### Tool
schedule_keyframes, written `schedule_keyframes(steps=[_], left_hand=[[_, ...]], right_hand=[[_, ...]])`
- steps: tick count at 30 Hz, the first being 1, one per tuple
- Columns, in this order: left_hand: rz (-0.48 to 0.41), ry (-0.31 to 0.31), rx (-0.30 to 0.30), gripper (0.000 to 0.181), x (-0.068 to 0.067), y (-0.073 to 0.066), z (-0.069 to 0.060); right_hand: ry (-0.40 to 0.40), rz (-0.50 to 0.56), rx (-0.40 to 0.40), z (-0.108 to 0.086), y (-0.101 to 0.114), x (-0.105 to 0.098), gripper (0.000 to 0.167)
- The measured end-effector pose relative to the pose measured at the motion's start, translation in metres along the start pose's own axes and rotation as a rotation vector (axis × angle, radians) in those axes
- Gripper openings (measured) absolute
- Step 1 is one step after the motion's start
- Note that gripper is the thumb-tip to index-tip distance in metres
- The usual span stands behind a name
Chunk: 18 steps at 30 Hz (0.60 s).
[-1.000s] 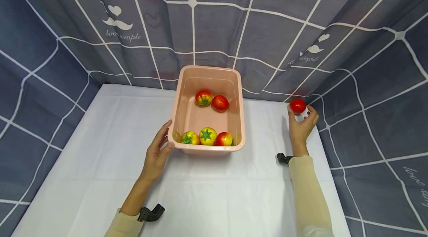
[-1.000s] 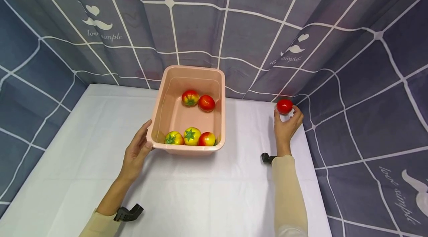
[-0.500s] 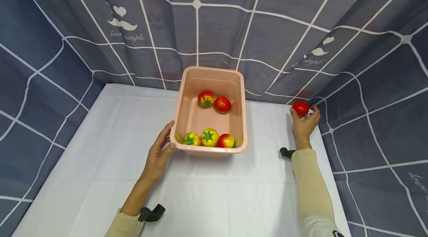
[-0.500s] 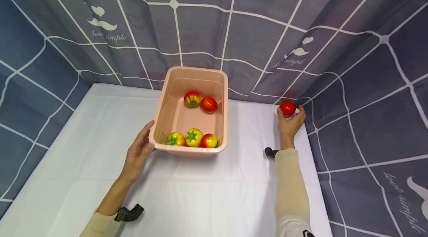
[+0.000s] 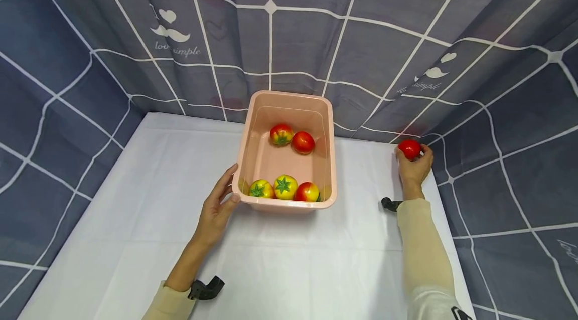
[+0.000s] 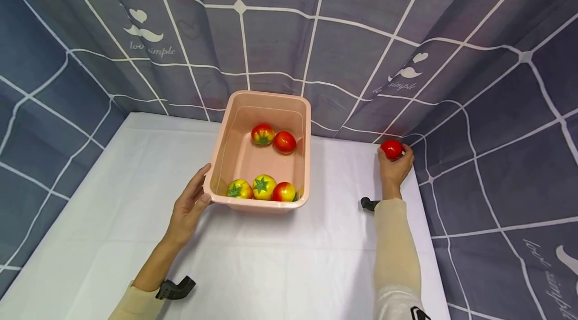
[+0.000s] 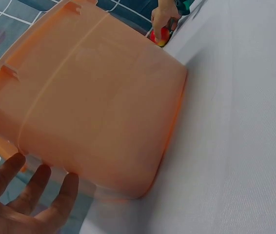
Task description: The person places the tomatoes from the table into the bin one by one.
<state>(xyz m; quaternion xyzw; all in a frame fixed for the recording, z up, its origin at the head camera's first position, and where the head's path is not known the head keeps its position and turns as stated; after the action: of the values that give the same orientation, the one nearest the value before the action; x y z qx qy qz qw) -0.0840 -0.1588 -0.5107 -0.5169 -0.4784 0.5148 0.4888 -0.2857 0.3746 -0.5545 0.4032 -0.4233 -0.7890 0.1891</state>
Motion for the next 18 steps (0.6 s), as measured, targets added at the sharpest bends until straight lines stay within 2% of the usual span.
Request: schedule_keyframes(steps=[11, 18], left_hand=[[0.021, 0.015, -0.019, 0.068, 0.0006, -0.0031, -0.0010], [0.011, 0.008, 0.015, 0.067, -0.0005, -0.0006, -0.0002]], right_hand=[[-0.018, 0.015, 0.033, -0.0014, -0.0018, -0.0015, 0.075], [-0.048, 0.040, 0.026, -0.0036, -0.0025, 0.0027, 0.071]])
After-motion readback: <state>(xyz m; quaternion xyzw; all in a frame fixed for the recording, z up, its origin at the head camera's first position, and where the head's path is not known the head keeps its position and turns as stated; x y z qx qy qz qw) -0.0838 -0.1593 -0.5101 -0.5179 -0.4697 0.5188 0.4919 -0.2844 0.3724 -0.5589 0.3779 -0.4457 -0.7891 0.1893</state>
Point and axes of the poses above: each hand's wrist, its own z-axis towards the middle knuckle, its own x-axis out of the palm, y = z × x, the point moved 1 cm from there along z, towards the middle knuckle, and after that the axes turned 15 degrees about -x, right-handed, at the moved point
